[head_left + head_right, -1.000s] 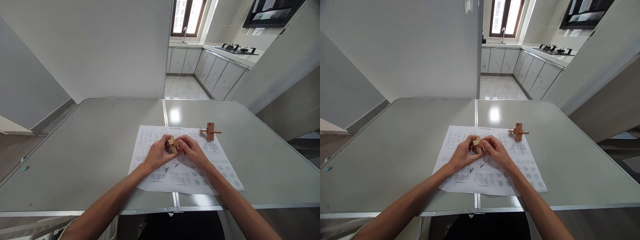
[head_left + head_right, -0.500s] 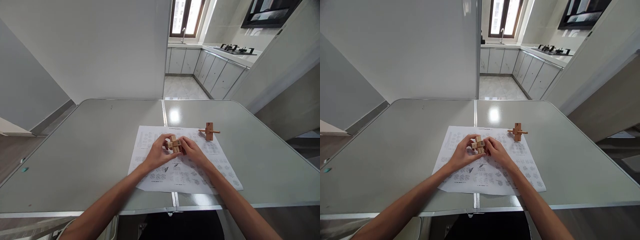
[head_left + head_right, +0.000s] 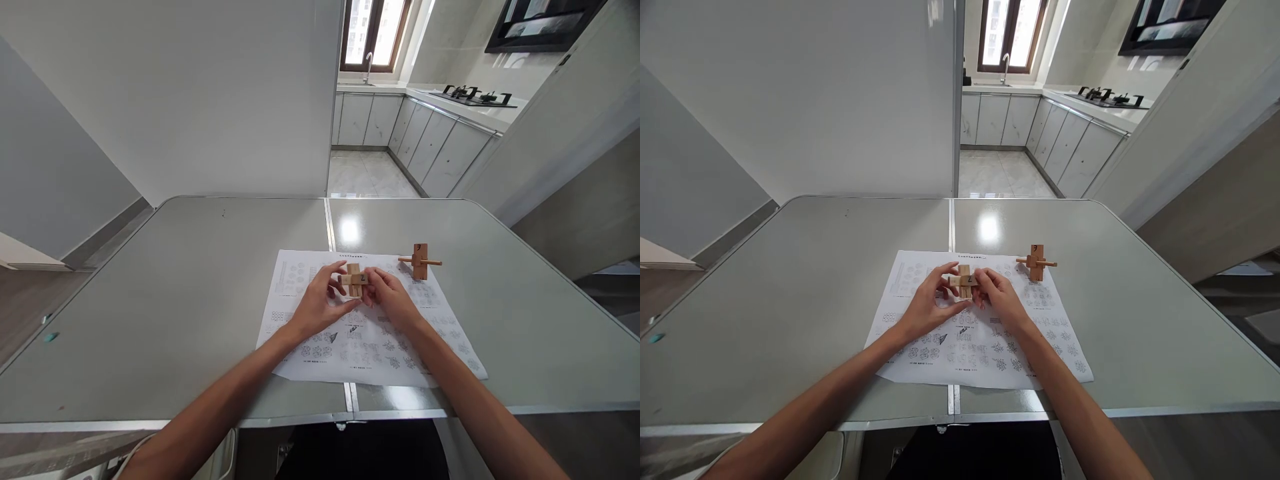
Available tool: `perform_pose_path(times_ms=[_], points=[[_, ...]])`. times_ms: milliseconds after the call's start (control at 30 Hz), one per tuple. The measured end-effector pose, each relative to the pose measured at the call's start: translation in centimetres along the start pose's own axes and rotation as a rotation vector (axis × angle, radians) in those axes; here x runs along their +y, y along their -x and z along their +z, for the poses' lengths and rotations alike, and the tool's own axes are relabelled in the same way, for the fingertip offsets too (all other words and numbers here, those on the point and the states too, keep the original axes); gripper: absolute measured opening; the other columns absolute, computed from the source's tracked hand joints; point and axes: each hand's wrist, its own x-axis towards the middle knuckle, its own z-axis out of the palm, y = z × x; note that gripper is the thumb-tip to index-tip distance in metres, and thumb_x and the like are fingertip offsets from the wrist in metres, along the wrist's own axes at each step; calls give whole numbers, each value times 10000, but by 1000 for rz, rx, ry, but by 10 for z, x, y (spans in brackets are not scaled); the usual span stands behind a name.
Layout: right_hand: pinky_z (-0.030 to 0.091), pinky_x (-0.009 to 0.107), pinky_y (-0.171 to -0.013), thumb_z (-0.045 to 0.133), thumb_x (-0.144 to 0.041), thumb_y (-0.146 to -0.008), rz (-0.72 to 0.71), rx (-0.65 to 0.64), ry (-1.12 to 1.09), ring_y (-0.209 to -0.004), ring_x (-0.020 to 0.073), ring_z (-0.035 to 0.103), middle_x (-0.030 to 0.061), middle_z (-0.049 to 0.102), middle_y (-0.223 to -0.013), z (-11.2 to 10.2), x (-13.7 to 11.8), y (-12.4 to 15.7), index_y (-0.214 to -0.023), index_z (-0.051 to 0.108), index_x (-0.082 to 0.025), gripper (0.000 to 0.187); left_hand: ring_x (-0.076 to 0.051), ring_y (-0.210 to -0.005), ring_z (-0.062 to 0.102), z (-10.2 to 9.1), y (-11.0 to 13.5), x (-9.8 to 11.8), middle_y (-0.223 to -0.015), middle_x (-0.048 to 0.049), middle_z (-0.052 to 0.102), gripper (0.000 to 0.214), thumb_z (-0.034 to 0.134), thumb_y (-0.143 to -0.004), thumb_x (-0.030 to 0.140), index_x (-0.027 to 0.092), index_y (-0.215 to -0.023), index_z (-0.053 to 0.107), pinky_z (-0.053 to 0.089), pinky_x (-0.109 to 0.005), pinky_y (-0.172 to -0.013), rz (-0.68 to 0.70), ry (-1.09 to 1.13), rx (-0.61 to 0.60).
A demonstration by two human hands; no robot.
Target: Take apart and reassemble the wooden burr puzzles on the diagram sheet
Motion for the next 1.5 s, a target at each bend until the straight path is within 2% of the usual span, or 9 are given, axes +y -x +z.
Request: perform_pose_path(times_ms=[133, 233, 367, 567, 767, 1067, 1200, 1300, 1500], points=[[457, 251, -431, 751, -642, -897, 13, 106, -260, -502, 106, 460, -1, 614, -741, -14, 7, -10, -915, 686, -213, 434, -155, -886, 687, 1, 0, 0, -1378, -97, 601, 708, 815, -872, 358, 285, -1470, 443, 595, -344, -790, -60, 19, 44], [569, 218, -494, 816, -529, -884, 11, 148, -407, -587, 108, 546, 24, 681, -913, -25, 12, -15, -1029, 709, -242, 339, -150, -882, 686, 1, 0, 0, -1367, -95, 601, 610, 777, -904, 345, 272, -1425, 466, 592, -325, -763, -81, 6, 49], [636, 192, -562, 794, -428, -932, 3, 136, -494, -704, 118, 628, 42, 705, -1013, -33, 20, -19, -1024, 707, -265, 206, -149, -865, 684, 1, 0, 0, -1338, -92, 609, 548, 751, -919, 340, 262, -1391, 483, 591, -318, -736, -89, -13, 37], [679, 210, -650, 735, -356, -984, -27, 181, -578, -770, 126, 669, 36, 719, -1024, -37, 25, -22, -1016, 723, -280, 83, -146, -871, 678, 1, 0, 0, -1321, -83, 607, 497, 724, -931, 321, 259, -1370, 500, 581, -301, -721, -101, -14, 24], [670, 171, -642, 703, -271, -1007, 10, 212, -733, -766, 104, 670, 40, 702, -1009, -39, 20, -22, -1004, 711, -247, 25, -138, -843, 674, 0, -1, 2, -1286, -75, 620, 458, 711, -928, 306, 251, -1336, 511, 574, -288, -700, -99, -12, 26], [655, 148, -635, 596, -198, -1051, 115, 231, -910, -724, 91, 669, 45, 692, -955, -34, 10, -19, -964, 698, -214, 135, -129, -807, 662, 1, 0, 1, -1255, -78, 637, 443, 692, -942, 290, 244, -1346, 515, 562, -278, -689, -99, -10, 19], [647, 150, -617, 724, -233, -978, 129, 164, -897, -690, 90, 654, 16, 690, -909, -31, 6, -15, -961, 695, -241, 35, -133, -810, 664, 1, 0, -1, -1233, -72, 653, 418, 677, -954, 291, 250, -1345, 536, 561, -281, -699, -87, -13, 17], [608, 136, -571, 824, -236, -892, 154, 121, -827, -641, 80, 619, 2, 675, -861, -27, 3, -12, -939, 705, -224, 128, -135, -799, 660, 0, 0, 0, -1200, -64, 675, 356, 667, -955, 292, 243, -1296, 579, 557, -286, -706, -78, -17, 11], [526, 215, -533, 872, -409, -846, 61, 53, -365, -620, 102, 581, 5, 668, -845, -11, 1, -7, -927, 717, -208, 267, -152, -761, 645, 0, -1, 2, -926, -31, 731, 187, 630, -979, 315, 211, -1123, 686, 523, -289, -699, -77, -29, -73]])
